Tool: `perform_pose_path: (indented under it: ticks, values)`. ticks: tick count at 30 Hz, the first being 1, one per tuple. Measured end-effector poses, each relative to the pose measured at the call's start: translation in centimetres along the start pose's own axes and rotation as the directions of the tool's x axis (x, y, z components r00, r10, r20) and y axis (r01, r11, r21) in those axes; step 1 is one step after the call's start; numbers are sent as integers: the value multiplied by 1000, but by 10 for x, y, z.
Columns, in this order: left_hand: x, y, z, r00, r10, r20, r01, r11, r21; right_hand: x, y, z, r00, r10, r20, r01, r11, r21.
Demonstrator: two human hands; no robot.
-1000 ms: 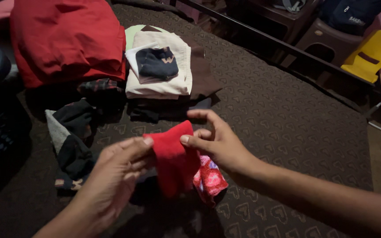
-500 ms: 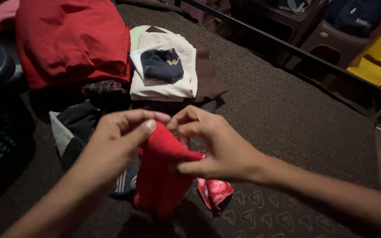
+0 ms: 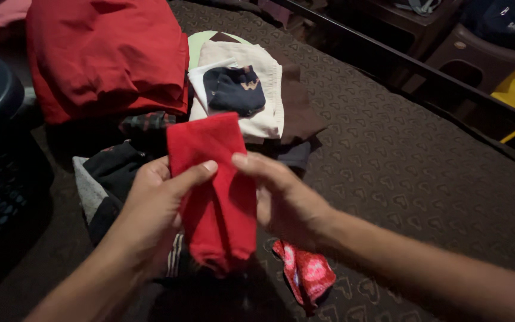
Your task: The person folds various garments on a bed and places them into a laundry basket. They handle socks, underwear, shirts, and pants, folding each item neatly before stacking them in the basket.
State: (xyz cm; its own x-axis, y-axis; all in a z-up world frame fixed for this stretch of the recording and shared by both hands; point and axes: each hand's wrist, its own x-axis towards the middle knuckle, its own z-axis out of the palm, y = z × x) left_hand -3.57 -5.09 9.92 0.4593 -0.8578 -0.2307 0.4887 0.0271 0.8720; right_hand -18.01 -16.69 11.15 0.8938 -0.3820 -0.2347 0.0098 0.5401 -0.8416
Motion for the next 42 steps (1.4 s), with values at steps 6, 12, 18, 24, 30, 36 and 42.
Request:
perform_pose_path:
  ticks: [6, 12, 18, 24, 30, 36, 42]
  values:
    - [29, -10, -4, 964, 251, -91, -196, 896, 398, 21, 21, -5, 975, 191, -116, -194, 981, -10]
    - [59, -14, -33, 777, 616, 131, -295, 171, 940, 101, -41, -44, 904, -356, -237, 281, 912, -300]
    - [87, -28, -54, 786, 525, 326, -178, -313, 933, 228, -134, -91, 583, -799, 146, -157, -287, -945]
    - [82, -40, -72, 919, 357, 168, 18, -464, 885, 258, -56, -134, 964, -247, -99, -194, -397, -897]
    - [75, -30, -91, 954, 298, 42, 132, -537, 833, 244, -58, -132, 937, -349, 2, -139, -378, -915]
    - [55, -40, -74, 991, 117, 58, 28, -627, 779, 134, 16, -119, 793, -427, 435, 194, -500, -844]
    - [25, -91, -24, 959, -139, 247, -282, -382, 880, -1, 64, -123, 971, -238, -23, -68, -182, -981]
